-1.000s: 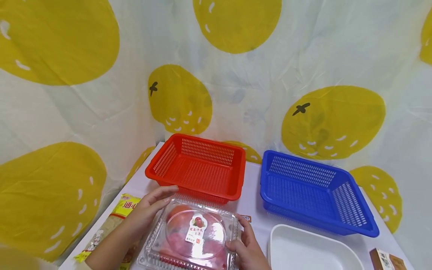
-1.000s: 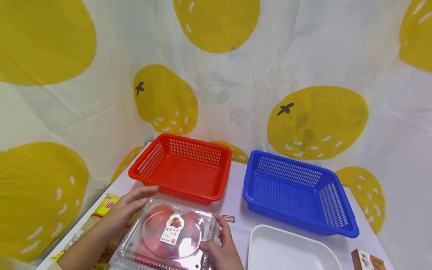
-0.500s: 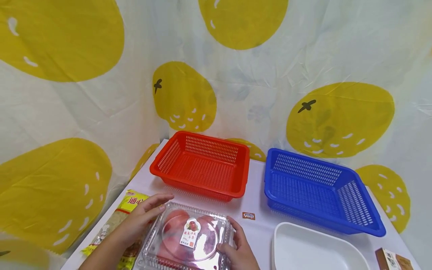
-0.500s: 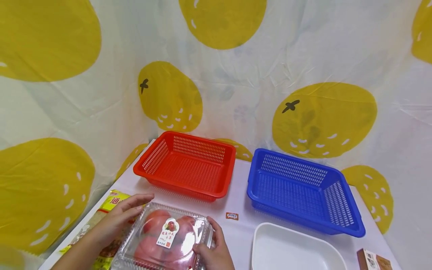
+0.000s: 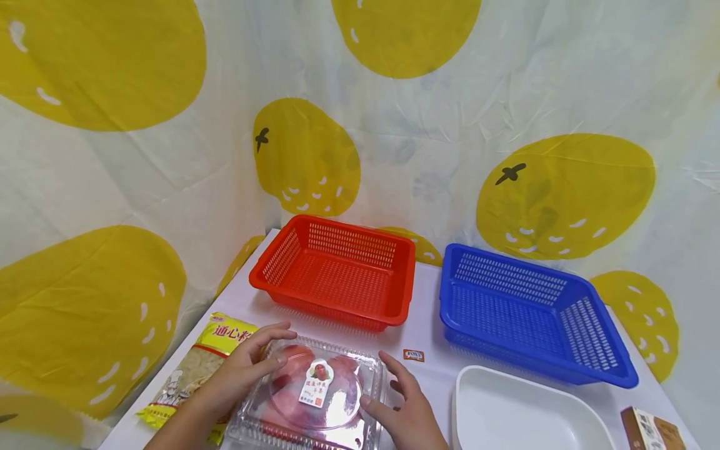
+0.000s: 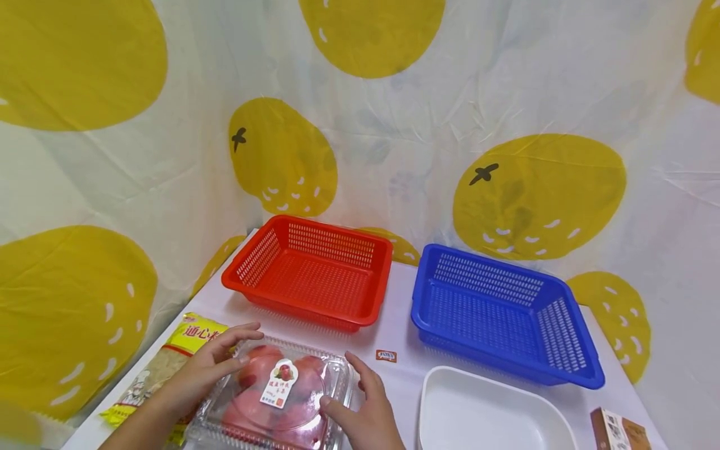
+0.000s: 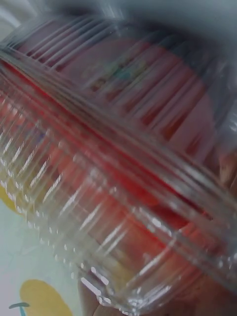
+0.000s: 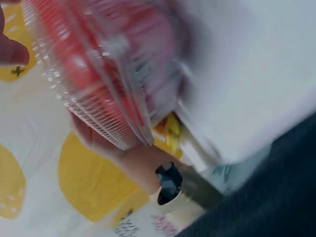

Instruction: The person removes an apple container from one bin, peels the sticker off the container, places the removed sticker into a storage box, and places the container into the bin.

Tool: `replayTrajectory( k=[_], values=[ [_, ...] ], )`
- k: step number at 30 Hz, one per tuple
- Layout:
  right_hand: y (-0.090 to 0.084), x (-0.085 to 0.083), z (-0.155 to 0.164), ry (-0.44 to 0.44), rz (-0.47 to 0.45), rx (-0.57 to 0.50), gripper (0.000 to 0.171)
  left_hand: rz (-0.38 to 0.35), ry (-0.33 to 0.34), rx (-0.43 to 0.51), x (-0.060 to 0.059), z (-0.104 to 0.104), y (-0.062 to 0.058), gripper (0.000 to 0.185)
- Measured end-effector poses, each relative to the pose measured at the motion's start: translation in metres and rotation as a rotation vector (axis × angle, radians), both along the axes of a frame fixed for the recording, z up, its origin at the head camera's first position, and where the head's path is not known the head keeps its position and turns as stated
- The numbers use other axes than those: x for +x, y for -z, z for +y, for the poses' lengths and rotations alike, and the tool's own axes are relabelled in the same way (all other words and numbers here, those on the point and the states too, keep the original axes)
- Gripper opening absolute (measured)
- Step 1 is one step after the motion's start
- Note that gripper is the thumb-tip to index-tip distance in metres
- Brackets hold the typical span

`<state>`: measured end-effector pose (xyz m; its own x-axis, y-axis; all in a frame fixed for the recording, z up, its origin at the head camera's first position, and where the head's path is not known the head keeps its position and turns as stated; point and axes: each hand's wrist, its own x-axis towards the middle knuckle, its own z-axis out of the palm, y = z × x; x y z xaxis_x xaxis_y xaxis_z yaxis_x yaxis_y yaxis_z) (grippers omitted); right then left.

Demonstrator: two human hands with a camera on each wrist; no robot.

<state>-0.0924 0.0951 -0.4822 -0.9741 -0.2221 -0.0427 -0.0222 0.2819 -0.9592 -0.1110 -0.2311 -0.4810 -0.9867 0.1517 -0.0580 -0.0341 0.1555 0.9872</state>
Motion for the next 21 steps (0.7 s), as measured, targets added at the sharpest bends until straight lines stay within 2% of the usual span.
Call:
replayTrajectory(
  k=[2, 4, 9, 11, 15, 21],
  values=[
    [-0.011, -0.002, -0.002, 0.002, 0.144, 0.113, 0.07, 0.008, 0.003, -0.025, 0.0, 0.002, 0.003, 0.043],
    [-0.023, -0.007, -0.006, -0.042, 0.26, 0.191, 0.063, 0.042, 0.006, -0.073, 0.0, 0.003, 0.006, 0.041],
    [-0.05, -0.024, -0.021, -0.28, 0.41, 0.369, 0.057, 0.201, 0.006, -0.205, -0.001, 0.0, 0.01, 0.039],
    [-0.058, -0.031, -0.027, -0.366, 0.453, 0.427, 0.056, 0.234, 0.006, -0.228, -0.002, -0.001, 0.01, 0.038],
    [-0.068, -0.043, -0.041, -0.494, 0.51, 0.512, 0.052, 0.229, 0.02, -0.22, -0.002, -0.002, 0.01, 0.037],
    [-0.073, -0.057, -0.059, -0.589, 0.522, 0.61, 0.043, 0.214, 0.033, -0.2, -0.002, -0.002, 0.012, 0.038]
  ],
)
